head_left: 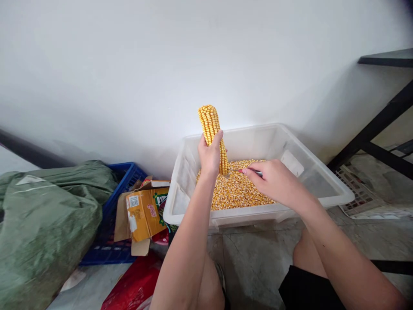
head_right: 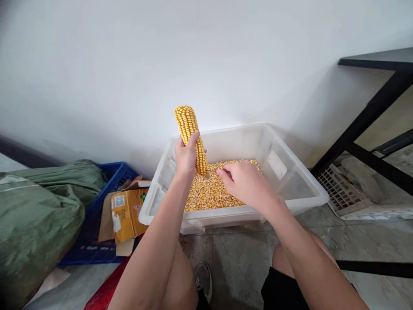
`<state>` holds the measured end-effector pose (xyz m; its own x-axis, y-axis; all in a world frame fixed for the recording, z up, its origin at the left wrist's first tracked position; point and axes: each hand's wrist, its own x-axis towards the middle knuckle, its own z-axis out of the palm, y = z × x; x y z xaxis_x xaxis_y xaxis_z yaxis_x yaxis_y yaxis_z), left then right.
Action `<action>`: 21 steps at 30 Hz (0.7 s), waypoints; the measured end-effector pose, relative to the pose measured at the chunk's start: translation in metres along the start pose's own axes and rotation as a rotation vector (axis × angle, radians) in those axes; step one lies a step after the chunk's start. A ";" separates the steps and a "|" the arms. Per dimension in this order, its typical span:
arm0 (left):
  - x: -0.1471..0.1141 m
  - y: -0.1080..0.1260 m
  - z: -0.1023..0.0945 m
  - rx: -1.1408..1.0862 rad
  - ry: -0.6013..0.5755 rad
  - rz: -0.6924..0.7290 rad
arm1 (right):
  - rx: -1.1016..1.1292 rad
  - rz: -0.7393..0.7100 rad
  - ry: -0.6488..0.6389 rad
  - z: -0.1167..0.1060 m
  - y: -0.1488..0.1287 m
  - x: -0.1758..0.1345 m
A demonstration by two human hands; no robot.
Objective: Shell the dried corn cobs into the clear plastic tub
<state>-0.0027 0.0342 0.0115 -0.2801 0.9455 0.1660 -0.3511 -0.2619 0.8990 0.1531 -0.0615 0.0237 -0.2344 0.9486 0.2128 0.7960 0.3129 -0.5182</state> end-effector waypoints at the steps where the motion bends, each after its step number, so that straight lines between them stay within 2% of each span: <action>1: 0.000 0.000 0.000 -0.010 0.021 -0.005 | -0.004 0.002 0.011 0.002 -0.001 0.000; 8: 0.008 -0.003 -0.004 0.029 0.045 0.054 | -0.007 0.032 0.110 0.024 -0.004 0.000; 16: 0.005 -0.003 -0.002 0.059 0.175 0.151 | -0.315 0.151 0.136 0.053 -0.034 -0.011; 18: 0.008 -0.003 -0.005 0.062 0.170 0.120 | -0.272 0.124 0.118 0.049 -0.033 -0.010; 21: 0.014 -0.003 -0.010 0.022 0.168 0.011 | -0.076 0.076 0.109 0.027 -0.018 -0.007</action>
<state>-0.0142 0.0461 0.0073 -0.4296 0.8966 0.1075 -0.3277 -0.2657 0.9066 0.1253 -0.0728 0.0094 -0.1132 0.9572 0.2664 0.8498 0.2322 -0.4732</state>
